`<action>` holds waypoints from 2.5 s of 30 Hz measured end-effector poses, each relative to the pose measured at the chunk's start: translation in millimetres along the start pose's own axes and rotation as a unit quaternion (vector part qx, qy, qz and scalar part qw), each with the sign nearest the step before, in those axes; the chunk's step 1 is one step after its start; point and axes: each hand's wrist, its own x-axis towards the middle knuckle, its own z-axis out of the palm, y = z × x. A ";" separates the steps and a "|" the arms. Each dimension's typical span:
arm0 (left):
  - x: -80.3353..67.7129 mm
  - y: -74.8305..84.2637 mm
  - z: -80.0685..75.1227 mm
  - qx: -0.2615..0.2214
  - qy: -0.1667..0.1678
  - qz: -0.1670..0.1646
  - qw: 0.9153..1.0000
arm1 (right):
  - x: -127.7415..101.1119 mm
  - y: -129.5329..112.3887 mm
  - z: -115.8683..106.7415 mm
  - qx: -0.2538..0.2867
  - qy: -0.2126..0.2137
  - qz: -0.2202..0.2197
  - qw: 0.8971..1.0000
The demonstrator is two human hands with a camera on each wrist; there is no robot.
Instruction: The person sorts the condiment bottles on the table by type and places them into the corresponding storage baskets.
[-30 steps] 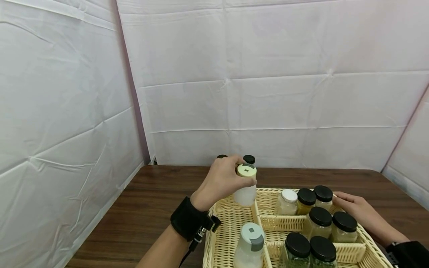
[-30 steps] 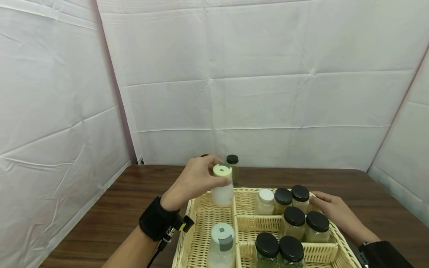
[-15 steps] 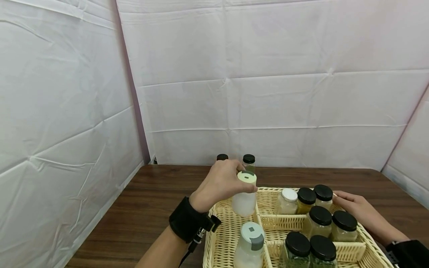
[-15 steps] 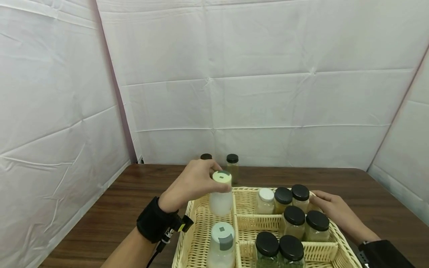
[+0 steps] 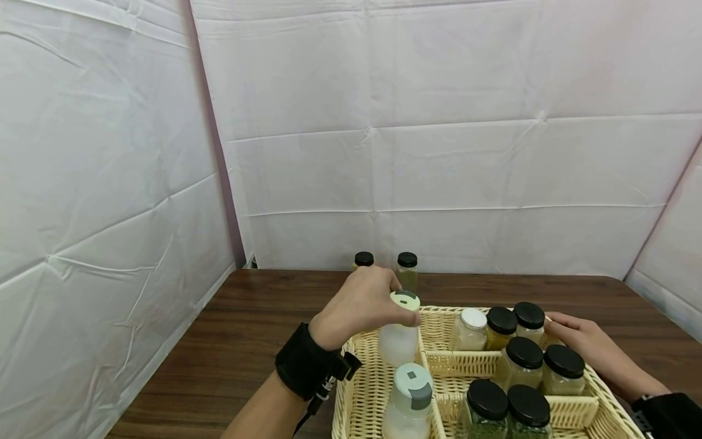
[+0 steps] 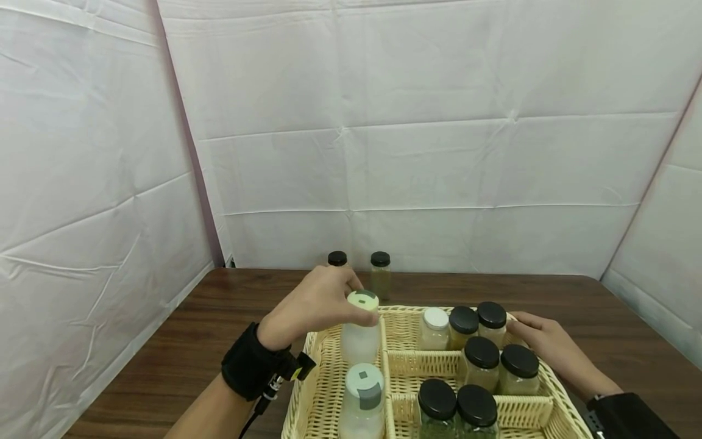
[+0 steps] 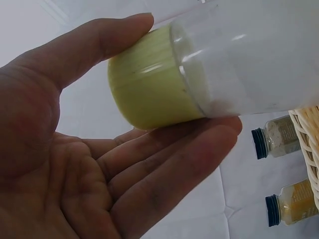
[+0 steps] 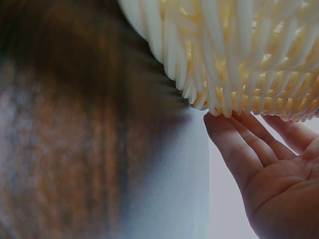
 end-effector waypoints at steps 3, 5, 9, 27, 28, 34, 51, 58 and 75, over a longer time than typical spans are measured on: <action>-1.4 1.2 0.0 0.000 -0.011 0.003 1.000 | -0.8 -0.4 0.3 0.002 0.001 0.002 1.000; -2.0 1.8 0.2 0.007 -0.014 0.001 1.000 | -1.1 -0.5 0.6 0.000 0.001 -0.001 1.000; -2.8 2.0 1.0 0.023 -0.019 -0.001 1.000 | -1.8 -1.9 1.3 -0.006 0.003 -0.005 1.000; -4.1 6.5 2.4 0.047 -0.079 0.014 0.996 | 1.0 1.3 -0.7 -0.001 0.002 0.005 1.000; -4.0 6.5 2.7 0.049 -0.081 0.017 0.995 | 1.0 1.5 -0.7 -0.001 0.002 0.005 1.000; -3.1 6.9 4.3 0.067 -0.091 0.025 0.993 | 1.0 0.9 -0.6 -0.009 0.002 0.005 1.000; -5.5 6.0 7.2 0.081 -0.121 0.049 0.988 | 3.0 0.9 -0.8 -0.009 0.002 0.013 1.000; -6.9 4.8 7.9 0.070 -0.128 0.057 0.988 | 2.1 0.3 -0.6 -0.005 0.001 0.011 1.000; -5.6 2.0 11.0 0.068 -0.135 0.063 0.987 | 1.1 0.1 -0.3 -0.001 0.001 0.003 1.000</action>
